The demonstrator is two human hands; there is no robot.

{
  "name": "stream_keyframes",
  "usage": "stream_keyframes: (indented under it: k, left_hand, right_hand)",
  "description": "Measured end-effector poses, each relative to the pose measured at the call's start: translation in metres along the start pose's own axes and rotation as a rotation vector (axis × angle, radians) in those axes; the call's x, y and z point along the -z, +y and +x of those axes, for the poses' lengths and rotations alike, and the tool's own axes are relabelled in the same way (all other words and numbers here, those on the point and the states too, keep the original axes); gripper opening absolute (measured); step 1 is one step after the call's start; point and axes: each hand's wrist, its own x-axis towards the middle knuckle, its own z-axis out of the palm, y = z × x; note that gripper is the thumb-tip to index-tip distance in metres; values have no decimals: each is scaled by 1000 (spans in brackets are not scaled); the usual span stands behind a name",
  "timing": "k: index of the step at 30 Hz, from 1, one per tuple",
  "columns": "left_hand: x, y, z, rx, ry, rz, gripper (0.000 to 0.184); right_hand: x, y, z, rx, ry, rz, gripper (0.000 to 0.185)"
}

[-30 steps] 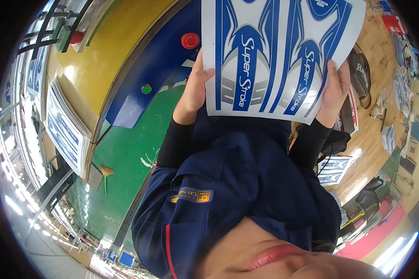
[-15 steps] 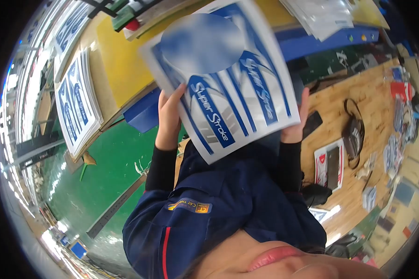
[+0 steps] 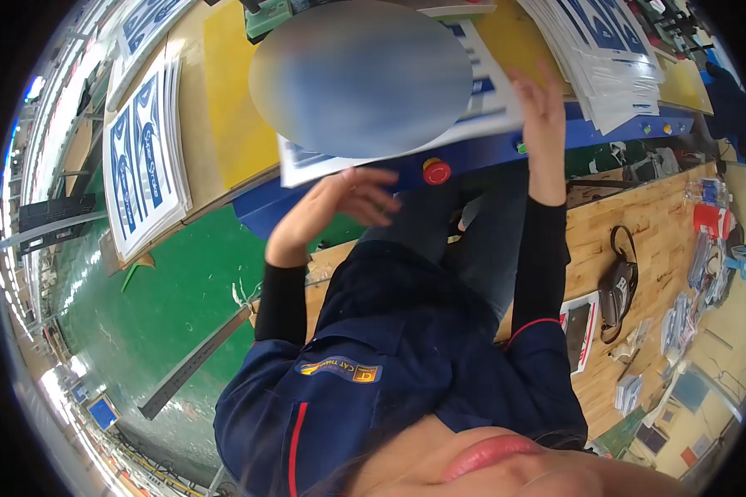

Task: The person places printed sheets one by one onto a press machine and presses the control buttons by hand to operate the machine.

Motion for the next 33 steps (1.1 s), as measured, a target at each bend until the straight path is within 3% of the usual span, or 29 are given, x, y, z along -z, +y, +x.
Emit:
stream_keyframes:
  k: [1,2,4,5,7,10,16,20,23,28,33]
  left_hand:
    - [15,10,-5,17,-13,276,39]
    - [19,15,-14,-99,194,445,33]
    - [36,16,-37,-267,543,550,30]
    - [39,18,-50,-238,690,552,26]
    - [43,17,-49,-562,653,1011,24]
    - [24,6,-30,-341,671,1559,34]
    - [88,16,17,-335,853,1602,36]
    - [83,15,27,-437,967,1517,36]
    - [73,7,4,-502,853,1525,38]
    - [68,8,12,-296,911,1600,40]
    - [84,14,38,-328,933,1623,40]
  right_hand:
    - [3,-7,8,94,9,-33,55]
    - [6,-10,17,187,15,-65,51]
    - [21,1,2,347,-70,-503,44]
    - [24,9,-4,436,-111,-720,41]
    - [10,21,-14,450,-76,-821,39]
    - [-2,23,-7,518,-55,-961,38]
    - [6,30,47,585,-160,-992,37]
    - [16,26,61,562,-203,-932,36]
    - [23,28,66,583,-246,-977,37]
    - [23,28,92,664,-283,-1046,36]
    - [24,40,133,710,-289,-924,33]
